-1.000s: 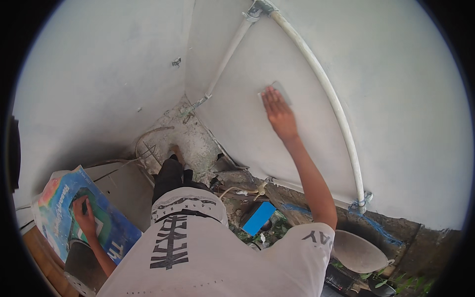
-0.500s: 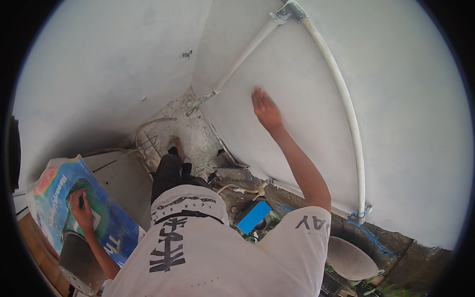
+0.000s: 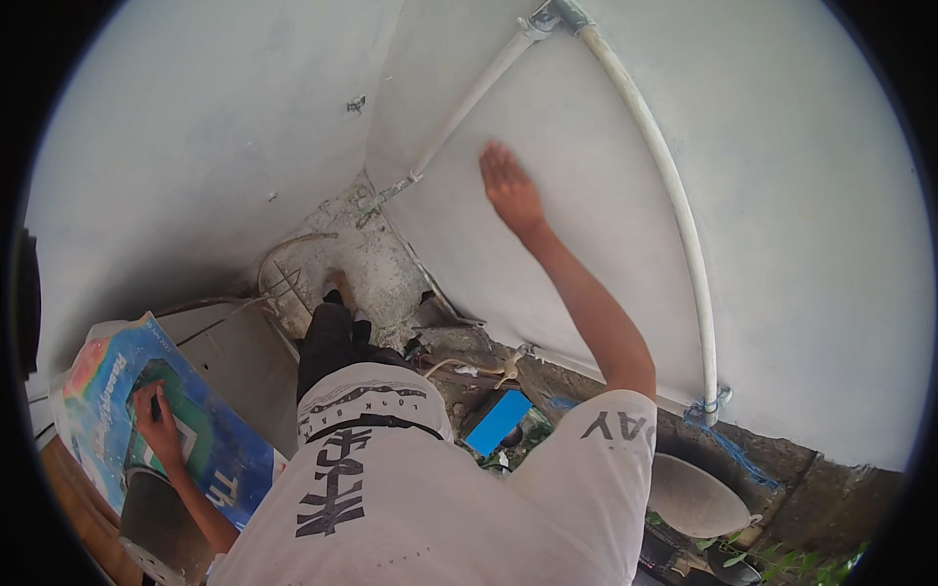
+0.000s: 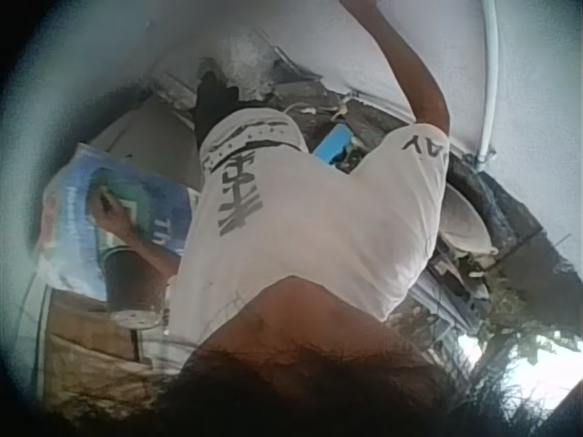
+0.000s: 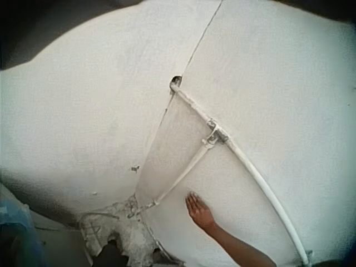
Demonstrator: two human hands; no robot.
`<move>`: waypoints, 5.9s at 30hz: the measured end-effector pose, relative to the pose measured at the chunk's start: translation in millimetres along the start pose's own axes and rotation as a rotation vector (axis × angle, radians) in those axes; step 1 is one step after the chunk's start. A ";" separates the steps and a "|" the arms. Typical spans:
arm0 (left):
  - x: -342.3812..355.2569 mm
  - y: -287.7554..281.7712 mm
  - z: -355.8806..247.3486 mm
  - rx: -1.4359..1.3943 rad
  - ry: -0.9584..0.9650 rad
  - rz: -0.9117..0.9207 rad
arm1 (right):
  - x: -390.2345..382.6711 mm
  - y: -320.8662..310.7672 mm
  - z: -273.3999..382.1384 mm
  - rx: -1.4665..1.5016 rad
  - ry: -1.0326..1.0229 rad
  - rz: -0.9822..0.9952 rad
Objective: Sanding a wall surface using a piece of sandpaper.
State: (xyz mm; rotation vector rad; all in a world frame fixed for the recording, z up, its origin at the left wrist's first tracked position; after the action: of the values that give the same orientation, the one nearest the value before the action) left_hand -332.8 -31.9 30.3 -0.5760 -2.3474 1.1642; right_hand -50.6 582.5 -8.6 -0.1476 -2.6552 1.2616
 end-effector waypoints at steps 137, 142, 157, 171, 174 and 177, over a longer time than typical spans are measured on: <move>301.4 426.2 -470.7 -0.589 0.697 0.686 | -40.9 69.8 15.0 2.466 2.196 -1.048; 303.7 420.7 -470.5 -0.603 0.722 0.660 | -34.6 66.7 12.3 2.537 2.146 -1.106; 297.9 415.9 -481.5 -0.635 0.697 0.709 | -48.9 56.1 2.2 2.598 2.123 -1.393; 297.0 417.2 -485.6 -0.597 0.711 0.676 | -39.2 76.4 12.6 2.569 2.223 -1.120; 300.2 413.6 -482.7 -0.562 0.687 0.694 | -33.2 70.6 12.5 2.581 2.194 -1.130; 299.6 423.2 -478.8 -0.575 0.580 0.767 | -41.4 71.7 13.2 2.561 2.228 -1.094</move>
State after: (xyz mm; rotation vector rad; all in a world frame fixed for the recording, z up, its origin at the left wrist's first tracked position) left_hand -235.7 666.8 6.7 -1.8432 -1.9359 0.4178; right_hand -12.7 610.6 -77.9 0.1984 1.1938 1.0737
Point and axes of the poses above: each hand's wrist, its own x-axis towards the middle knuckle, its own y-axis out of the palm, z = x × y, the point moved 9 cm from there along x, towards the middle knuckle
